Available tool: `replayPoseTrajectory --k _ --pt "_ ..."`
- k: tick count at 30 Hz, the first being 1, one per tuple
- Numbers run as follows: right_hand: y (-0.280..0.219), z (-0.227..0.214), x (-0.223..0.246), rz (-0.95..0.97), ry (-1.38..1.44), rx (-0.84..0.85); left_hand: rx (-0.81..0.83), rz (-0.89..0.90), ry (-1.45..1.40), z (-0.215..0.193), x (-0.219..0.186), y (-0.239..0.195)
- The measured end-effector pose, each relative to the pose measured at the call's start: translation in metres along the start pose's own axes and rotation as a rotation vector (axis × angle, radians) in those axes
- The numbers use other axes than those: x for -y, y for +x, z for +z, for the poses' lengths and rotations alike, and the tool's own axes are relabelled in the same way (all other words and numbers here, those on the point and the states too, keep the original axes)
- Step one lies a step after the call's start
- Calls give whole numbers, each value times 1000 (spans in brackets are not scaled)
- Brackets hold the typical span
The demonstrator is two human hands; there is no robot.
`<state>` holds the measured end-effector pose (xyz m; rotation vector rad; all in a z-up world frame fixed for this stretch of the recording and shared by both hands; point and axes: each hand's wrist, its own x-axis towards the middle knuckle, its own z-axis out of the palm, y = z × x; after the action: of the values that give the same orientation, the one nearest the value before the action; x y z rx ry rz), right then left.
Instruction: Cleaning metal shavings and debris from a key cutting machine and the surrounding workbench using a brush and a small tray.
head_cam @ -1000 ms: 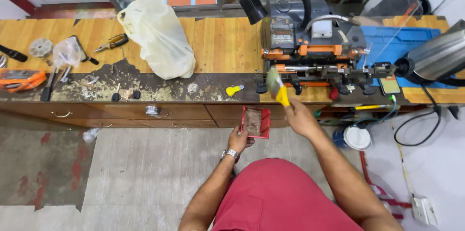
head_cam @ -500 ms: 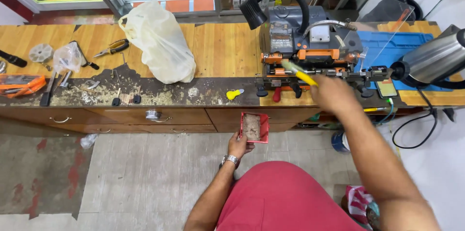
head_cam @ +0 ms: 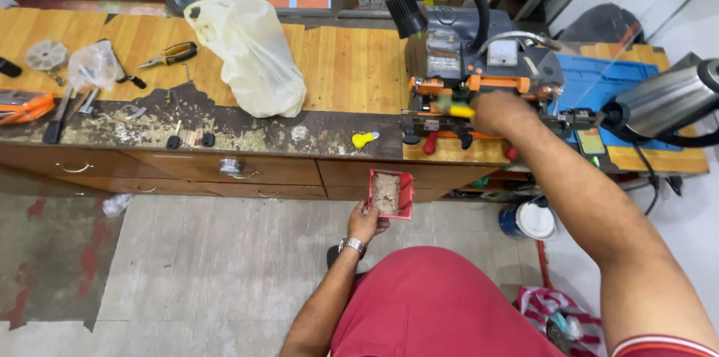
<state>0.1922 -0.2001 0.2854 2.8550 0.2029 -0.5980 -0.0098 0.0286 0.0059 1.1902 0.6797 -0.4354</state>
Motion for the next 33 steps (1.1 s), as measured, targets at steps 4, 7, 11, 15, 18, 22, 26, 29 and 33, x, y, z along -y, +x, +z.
replayPoseTrajectory --k 4,7,11,15,18,22,26,29,33 --pt "-4 -12 -27 -41 2 4 -54 10 -37 -4 -19 -27" --pt "-25 -32 -28 63 2 57 -125 64 -98 -25 -31 -42" --pt "-38 -8 -61 115 6 -33 -176 131 -15 -47 -104 -81" --pt "-54 19 -73 184 -31 -89 -318 193 118 -65 -171 -78" --pt "-79 13 -67 168 126 -79 -334 198 62 -87 -194 -25" --pt "-97 10 -69 80 320 -139 -319 253 16 -108 -205 40" --pt "-106 -14 -63 173 305 -63 -373 218 173 -108 -214 31" --pt "-117 -44 -53 254 248 49 -530 269 493 -95 -207 -19" --pt "-102 -49 -59 233 164 95 -428 620 497 -11 -186 -56"
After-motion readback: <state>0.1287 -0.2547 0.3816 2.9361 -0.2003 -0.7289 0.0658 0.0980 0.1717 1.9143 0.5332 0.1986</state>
